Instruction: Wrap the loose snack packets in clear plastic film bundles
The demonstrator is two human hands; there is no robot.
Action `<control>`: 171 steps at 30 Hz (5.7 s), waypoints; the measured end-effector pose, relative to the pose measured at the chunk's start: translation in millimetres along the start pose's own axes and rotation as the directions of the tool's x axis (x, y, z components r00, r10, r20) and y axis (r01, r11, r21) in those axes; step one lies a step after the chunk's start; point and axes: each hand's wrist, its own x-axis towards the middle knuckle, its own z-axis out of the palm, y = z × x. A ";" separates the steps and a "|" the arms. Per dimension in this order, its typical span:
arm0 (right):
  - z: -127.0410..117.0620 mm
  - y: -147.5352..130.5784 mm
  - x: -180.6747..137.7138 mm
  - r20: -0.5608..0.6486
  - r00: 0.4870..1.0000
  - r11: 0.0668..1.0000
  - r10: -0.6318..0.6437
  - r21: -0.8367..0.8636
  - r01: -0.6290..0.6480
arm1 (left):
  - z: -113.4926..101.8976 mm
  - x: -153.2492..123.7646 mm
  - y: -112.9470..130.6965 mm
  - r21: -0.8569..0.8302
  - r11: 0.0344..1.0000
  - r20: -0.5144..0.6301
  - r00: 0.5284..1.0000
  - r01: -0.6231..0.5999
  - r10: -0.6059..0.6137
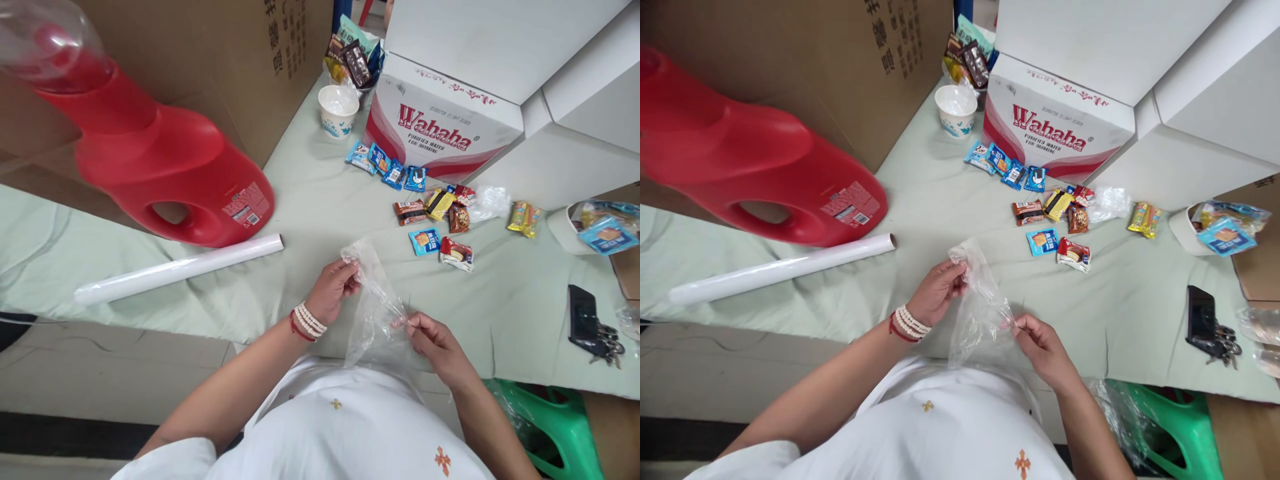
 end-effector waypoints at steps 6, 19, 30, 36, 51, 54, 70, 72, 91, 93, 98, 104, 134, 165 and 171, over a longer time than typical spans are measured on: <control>-7.8 -16.9 21.5 -0.279 0.909 0.893 -0.309 -0.415 0.176 | 0.9 -5.4 -1.2 -0.110 0.991 0.162 0.985 0.072 -0.054; 30.3 -48.4 64.0 -0.290 0.832 0.812 -0.473 -0.510 0.283 | 12.1 -19.5 -6.2 -0.106 0.992 0.117 0.992 0.062 -0.050; 22.5 -50.5 67.5 -0.465 0.872 0.982 -0.154 0.029 0.189 | 7.0 -5.2 -8.3 -0.141 0.989 0.028 0.999 0.036 -0.033; 19.4 -28.3 75.2 -0.507 0.845 0.985 -0.170 -0.088 0.146 | -7.9 -2.5 -7.0 0.245 0.955 -0.256 0.939 -0.168 0.231; 21.0 -7.5 77.3 -0.258 0.781 0.524 -0.569 -0.846 0.102 | 35.8 28.6 -17.2 0.397 0.906 0.154 0.983 -0.150 0.095; 24.4 -5.9 73.3 -0.215 0.793 0.517 -0.570 -0.844 0.143 | 34.4 30.8 -15.3 0.338 0.935 0.077 0.993 -0.110 0.088; 4.5 -28.5 75.5 -0.240 0.887 0.906 -0.394 -0.265 0.331 | 26.4 7.9 -0.7 0.171 0.979 0.118 0.989 -0.108 0.088; 6.4 -31.8 78.4 -0.171 0.925 0.924 -0.341 -0.240 0.296 | 23.3 7.4 6.1 0.156 0.976 0.084 0.987 -0.152 0.140; -7.7 -1.7 40.2 -0.020 0.998 0.998 0.061 0.035 -0.060 | -4.4 34.0 30.9 0.026 0.997 -0.106 0.992 -0.071 0.074; -5.2 -2.6 38.9 0.039 0.993 0.990 0.108 0.082 -0.111 | -5.5 29.0 32.7 0.085 0.995 -0.100 0.993 -0.060 0.068; -1.1 -1.3 40.6 0.011 0.985 0.974 0.172 0.150 -0.172 | -9.1 3.6 30.3 0.549 0.799 -0.077 0.937 -0.244 0.339; 0.6 -4.0 42.6 -0.011 0.983 0.966 0.181 0.188 -0.176 | 3.1 -42.7 -6.7 0.789 0.187 0.491 0.784 -0.585 0.379; 7.7 0.7 26.6 0.035 0.999 0.999 0.015 0.042 -0.017 | -33.3 -55.6 -24.5 0.095 0.970 -0.043 0.973 -0.224 0.229; -14.8 -4.0 56.3 -0.315 0.949 0.997 -0.023 -0.080 -0.002 | -58.4 -48.0 6.1 0.771 0.622 -0.221 0.857 -0.139 0.465; -25.1 -20.5 58.9 -0.245 0.910 0.770 -0.334 -0.627 0.114 | -59.1 -72.7 23.1 0.963 0.002 0.189 0.682 -0.270 0.706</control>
